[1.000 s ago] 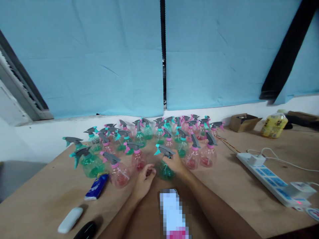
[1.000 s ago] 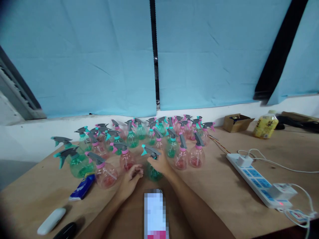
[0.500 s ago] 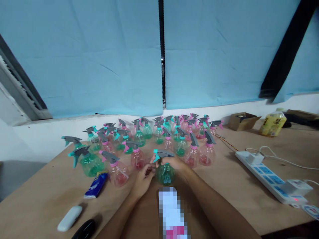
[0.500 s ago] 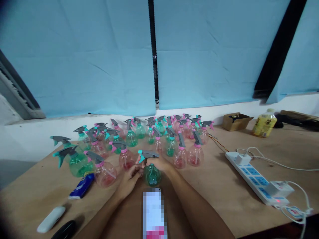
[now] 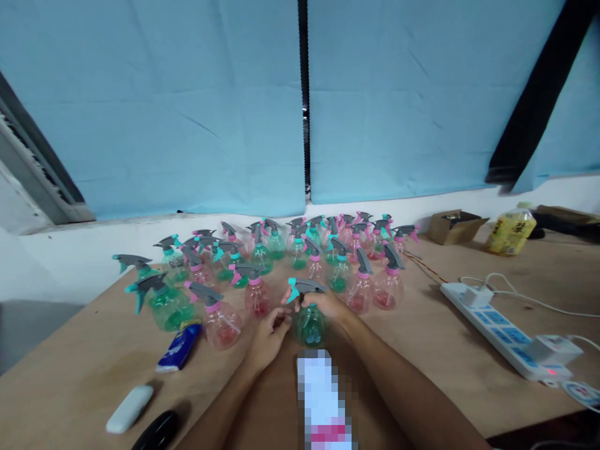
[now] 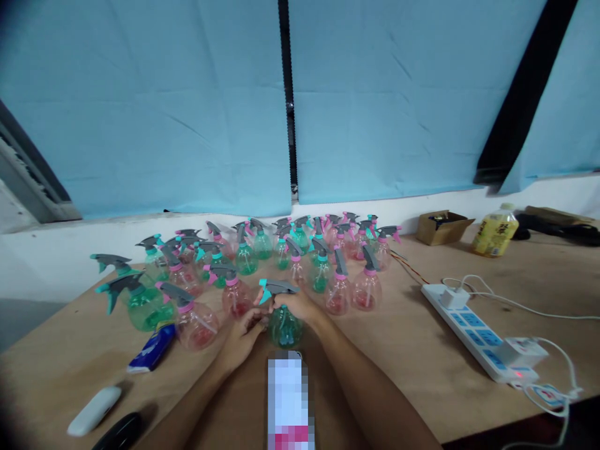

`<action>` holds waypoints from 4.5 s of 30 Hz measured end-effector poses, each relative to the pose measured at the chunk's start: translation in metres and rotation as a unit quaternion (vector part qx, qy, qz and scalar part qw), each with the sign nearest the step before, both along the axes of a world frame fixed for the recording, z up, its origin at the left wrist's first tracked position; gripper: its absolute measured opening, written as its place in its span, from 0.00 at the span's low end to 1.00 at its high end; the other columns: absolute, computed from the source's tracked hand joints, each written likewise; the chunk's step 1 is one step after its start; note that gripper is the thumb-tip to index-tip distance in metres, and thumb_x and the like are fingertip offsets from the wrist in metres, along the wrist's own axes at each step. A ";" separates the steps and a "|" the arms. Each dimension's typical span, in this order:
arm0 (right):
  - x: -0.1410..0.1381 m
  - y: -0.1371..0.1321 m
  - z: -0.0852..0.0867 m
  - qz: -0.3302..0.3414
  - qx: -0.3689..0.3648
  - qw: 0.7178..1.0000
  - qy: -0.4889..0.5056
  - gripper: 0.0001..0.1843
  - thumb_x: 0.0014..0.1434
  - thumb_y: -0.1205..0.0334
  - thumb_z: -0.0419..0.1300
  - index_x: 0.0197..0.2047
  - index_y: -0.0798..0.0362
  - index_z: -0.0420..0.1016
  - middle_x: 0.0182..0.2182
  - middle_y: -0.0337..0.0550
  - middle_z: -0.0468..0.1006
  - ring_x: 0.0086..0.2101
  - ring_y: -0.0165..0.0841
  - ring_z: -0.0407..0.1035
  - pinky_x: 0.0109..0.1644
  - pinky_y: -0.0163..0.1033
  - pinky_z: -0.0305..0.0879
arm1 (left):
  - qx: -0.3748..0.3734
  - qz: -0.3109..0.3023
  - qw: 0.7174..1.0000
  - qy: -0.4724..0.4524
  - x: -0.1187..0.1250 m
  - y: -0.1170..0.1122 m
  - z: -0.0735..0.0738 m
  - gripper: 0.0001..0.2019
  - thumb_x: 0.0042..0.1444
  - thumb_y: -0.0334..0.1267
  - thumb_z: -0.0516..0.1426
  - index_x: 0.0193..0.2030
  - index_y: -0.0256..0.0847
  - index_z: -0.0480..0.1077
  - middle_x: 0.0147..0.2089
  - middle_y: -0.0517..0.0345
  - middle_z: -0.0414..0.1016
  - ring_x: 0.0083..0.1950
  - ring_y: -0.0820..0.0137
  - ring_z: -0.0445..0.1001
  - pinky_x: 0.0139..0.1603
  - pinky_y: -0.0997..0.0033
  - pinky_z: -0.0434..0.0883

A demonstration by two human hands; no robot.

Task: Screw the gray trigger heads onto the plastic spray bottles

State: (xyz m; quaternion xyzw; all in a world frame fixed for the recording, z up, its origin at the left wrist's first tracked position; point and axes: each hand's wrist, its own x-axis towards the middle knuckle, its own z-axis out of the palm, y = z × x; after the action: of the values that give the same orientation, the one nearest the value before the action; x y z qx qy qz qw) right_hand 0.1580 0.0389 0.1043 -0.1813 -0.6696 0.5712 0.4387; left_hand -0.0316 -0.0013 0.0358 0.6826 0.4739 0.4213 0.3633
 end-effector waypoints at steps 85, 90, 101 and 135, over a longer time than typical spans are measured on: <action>-0.027 0.015 -0.079 -0.440 0.208 0.809 -0.329 0.26 0.54 0.64 0.57 0.57 0.51 0.65 0.50 0.52 0.68 0.51 0.47 0.61 0.54 0.54 0.58 | 0.006 0.032 0.998 0.047 0.001 -0.006 0.005 0.17 0.58 0.47 0.56 0.53 0.46 0.71 0.52 0.51 0.76 0.51 0.61 0.74 0.56 0.58 0.68; -0.022 0.012 -0.068 -0.524 0.198 0.767 -0.313 0.23 0.53 0.65 0.59 0.54 0.48 0.71 0.54 0.54 0.63 0.53 0.49 0.58 0.55 0.55 0.56 | 0.014 0.028 0.998 0.060 0.001 -0.008 0.006 0.15 0.59 0.47 0.56 0.50 0.45 0.72 0.48 0.52 0.77 0.51 0.61 0.74 0.55 0.59 0.68; -0.001 0.032 -0.074 -0.499 0.282 0.764 -0.295 0.38 0.52 0.72 0.58 0.66 0.45 0.62 0.72 0.46 0.35 0.69 0.52 0.34 0.67 0.59 0.47 | -0.020 0.026 0.998 0.059 0.002 -0.008 0.013 0.21 0.58 0.50 0.55 0.56 0.46 0.73 0.54 0.51 0.77 0.55 0.59 0.74 0.57 0.58 0.68; -0.016 0.005 -0.053 -0.580 0.239 0.765 -0.145 0.21 0.59 0.51 0.59 0.50 0.56 0.61 0.42 0.51 0.72 0.45 0.43 0.65 0.52 0.51 0.59 | 0.073 0.034 0.994 0.074 0.002 -0.003 0.006 0.09 0.59 0.44 0.55 0.40 0.44 0.73 0.49 0.53 0.71 0.44 0.65 0.75 0.49 0.62 0.71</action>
State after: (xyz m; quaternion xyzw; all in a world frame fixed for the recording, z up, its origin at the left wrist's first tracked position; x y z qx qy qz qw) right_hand 0.1419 0.0443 0.0513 -0.5045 -0.6075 -0.0038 0.6135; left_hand -0.0296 -0.0047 0.0420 0.7198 0.4905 0.4156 0.2620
